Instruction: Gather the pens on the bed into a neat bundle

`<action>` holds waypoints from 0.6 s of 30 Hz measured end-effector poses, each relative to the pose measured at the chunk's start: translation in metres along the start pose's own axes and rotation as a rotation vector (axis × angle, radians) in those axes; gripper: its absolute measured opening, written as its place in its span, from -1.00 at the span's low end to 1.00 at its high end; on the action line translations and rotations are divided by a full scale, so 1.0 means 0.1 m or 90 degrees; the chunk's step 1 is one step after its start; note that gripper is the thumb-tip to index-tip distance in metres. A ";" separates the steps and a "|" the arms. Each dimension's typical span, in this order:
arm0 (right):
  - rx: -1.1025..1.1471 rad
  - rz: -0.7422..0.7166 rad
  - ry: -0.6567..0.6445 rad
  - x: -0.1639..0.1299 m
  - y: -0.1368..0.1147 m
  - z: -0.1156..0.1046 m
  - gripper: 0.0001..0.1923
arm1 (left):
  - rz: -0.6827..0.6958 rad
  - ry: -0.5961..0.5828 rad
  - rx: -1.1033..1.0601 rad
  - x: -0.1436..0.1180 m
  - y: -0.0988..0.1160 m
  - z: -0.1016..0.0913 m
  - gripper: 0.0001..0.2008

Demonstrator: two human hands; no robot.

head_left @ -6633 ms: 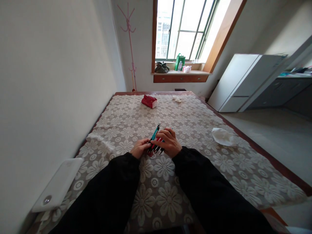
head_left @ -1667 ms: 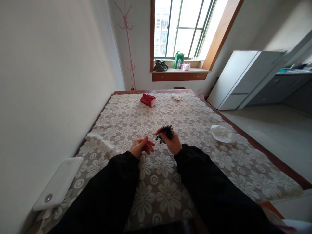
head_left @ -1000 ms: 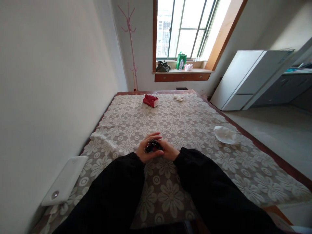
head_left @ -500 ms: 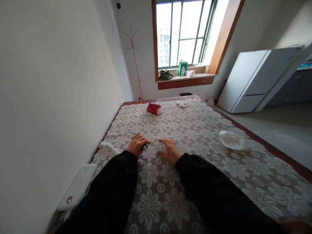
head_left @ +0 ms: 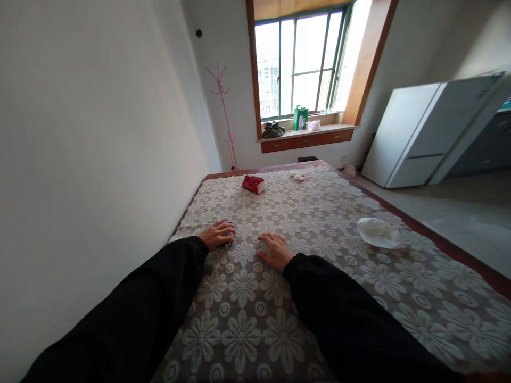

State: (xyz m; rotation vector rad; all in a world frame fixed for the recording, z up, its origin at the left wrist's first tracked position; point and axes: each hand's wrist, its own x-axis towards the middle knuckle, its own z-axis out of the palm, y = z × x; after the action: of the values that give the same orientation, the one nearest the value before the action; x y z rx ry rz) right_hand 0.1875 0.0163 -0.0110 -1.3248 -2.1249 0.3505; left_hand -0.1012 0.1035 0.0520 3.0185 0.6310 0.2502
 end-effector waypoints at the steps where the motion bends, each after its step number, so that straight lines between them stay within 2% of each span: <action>1: 0.002 0.002 -0.003 0.00 0.00 0.00 -0.53 | 0.004 -0.018 0.030 -0.02 -0.03 -0.02 -0.66; 4: 0.008 0.014 -0.017 0.00 -0.01 -0.02 -0.52 | 0.011 -0.092 0.136 -0.10 -0.08 -0.09 -0.38; 7: 0.013 0.028 -0.024 0.01 -0.01 -0.02 -0.50 | -0.054 -0.122 0.227 -0.17 -0.09 -0.22 -0.12; 10: 0.017 0.034 -0.028 0.01 -0.01 -0.01 -0.49 | -0.161 -0.104 0.256 -0.23 -0.09 -0.37 -0.05; 12: 0.019 0.034 -0.031 0.01 -0.01 0.00 -0.49 | -0.220 -0.118 0.229 -0.27 -0.09 -0.44 -0.03; 13: 0.020 0.034 -0.030 0.02 0.00 0.00 -0.49 | -0.272 -0.126 0.199 -0.28 -0.09 -0.45 -0.04; 15: 0.019 0.034 -0.027 0.02 0.00 0.00 -0.49 | -0.436 -0.119 0.137 -0.29 -0.08 -0.42 -0.11; 17: 0.015 0.033 -0.025 0.02 0.00 0.00 -0.50 | -0.626 -0.088 0.097 -0.26 -0.08 -0.33 -0.27; 18: 0.013 0.033 -0.025 0.02 -0.01 0.00 -0.50 | -0.694 -0.076 0.091 -0.24 -0.08 -0.27 -0.36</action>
State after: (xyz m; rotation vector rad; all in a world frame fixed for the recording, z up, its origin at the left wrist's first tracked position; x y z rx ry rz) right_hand 0.1868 0.0175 -0.0099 -1.3736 -2.1168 0.4225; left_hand -0.1303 0.1020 0.0746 2.2846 2.1342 -0.0408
